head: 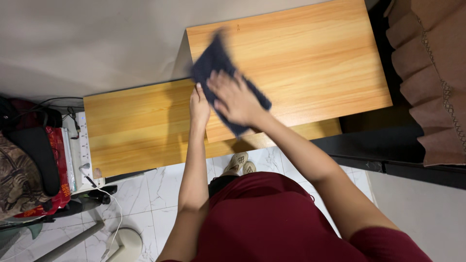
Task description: The person wipes the surfaces of two wooden tables using a dark cloth. They repeatedly wipe the tabletops and edges, moving the cloth back and forth across the surfaces.
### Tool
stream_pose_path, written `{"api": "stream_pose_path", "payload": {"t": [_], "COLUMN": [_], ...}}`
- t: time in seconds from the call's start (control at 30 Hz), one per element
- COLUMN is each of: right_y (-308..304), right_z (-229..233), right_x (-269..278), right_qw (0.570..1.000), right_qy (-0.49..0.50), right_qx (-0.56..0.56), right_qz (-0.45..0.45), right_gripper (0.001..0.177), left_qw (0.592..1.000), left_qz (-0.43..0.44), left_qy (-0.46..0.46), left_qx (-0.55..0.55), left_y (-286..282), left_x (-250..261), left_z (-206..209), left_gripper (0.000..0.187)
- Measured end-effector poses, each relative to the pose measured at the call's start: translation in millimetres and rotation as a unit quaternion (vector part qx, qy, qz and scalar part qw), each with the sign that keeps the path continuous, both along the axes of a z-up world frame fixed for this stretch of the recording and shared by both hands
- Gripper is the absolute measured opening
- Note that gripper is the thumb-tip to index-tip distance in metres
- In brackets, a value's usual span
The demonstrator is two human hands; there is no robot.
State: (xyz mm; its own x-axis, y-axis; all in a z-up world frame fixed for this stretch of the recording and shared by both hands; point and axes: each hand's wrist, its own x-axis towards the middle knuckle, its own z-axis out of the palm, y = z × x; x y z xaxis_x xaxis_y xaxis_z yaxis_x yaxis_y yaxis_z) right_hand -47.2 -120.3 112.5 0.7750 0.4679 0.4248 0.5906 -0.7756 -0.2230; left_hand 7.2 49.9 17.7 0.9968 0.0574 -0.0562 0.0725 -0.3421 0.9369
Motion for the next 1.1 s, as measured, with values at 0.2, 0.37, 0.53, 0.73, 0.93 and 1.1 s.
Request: {"api": "stream_pose_path", "payload": {"t": [0.2,0.37,0.53,0.73,0.93,1.1], "right_y": [-156.8,-274.2,-107.6,24.6,-9.2,3.9], "right_z": [-18.5,-29.0,-42.7,10.0,-5.1,-17.1], "right_x": [-25.9,44.0,74.2,104.5,100.5,-30.3], "right_qw": [0.989,0.876,0.965,0.991,0.977,0.991], "right_qy": [0.023,0.084,0.062,0.135,0.068,0.021], "right_qx": [-0.031,-0.06,-0.061,-0.025,0.0,-0.055], "right_qz": [-0.144,-0.471,-0.247,-0.012,-0.201,-0.117], "right_gripper": [0.047,0.083,0.066,0.057,0.058,0.059], "left_qw": [0.997,0.999,0.998,0.999,0.995,0.996], "left_qz": [0.006,0.02,0.028,0.045,0.027,0.051], "left_qy": [0.042,0.03,-0.031,-0.012,-0.03,-0.008], "left_qx": [-0.057,-0.035,-0.044,-0.026,-0.088,-0.079], "left_y": [-0.7,-3.1,-0.6,3.4,1.6,0.7], "left_x": [-12.2,-10.5,-4.3,7.9,-4.6,1.3], "left_z": [17.2,16.8,-5.7,-32.3,-18.6,-22.3], "left_gripper": [0.061,0.064,0.061,0.059,0.059,0.058]}}
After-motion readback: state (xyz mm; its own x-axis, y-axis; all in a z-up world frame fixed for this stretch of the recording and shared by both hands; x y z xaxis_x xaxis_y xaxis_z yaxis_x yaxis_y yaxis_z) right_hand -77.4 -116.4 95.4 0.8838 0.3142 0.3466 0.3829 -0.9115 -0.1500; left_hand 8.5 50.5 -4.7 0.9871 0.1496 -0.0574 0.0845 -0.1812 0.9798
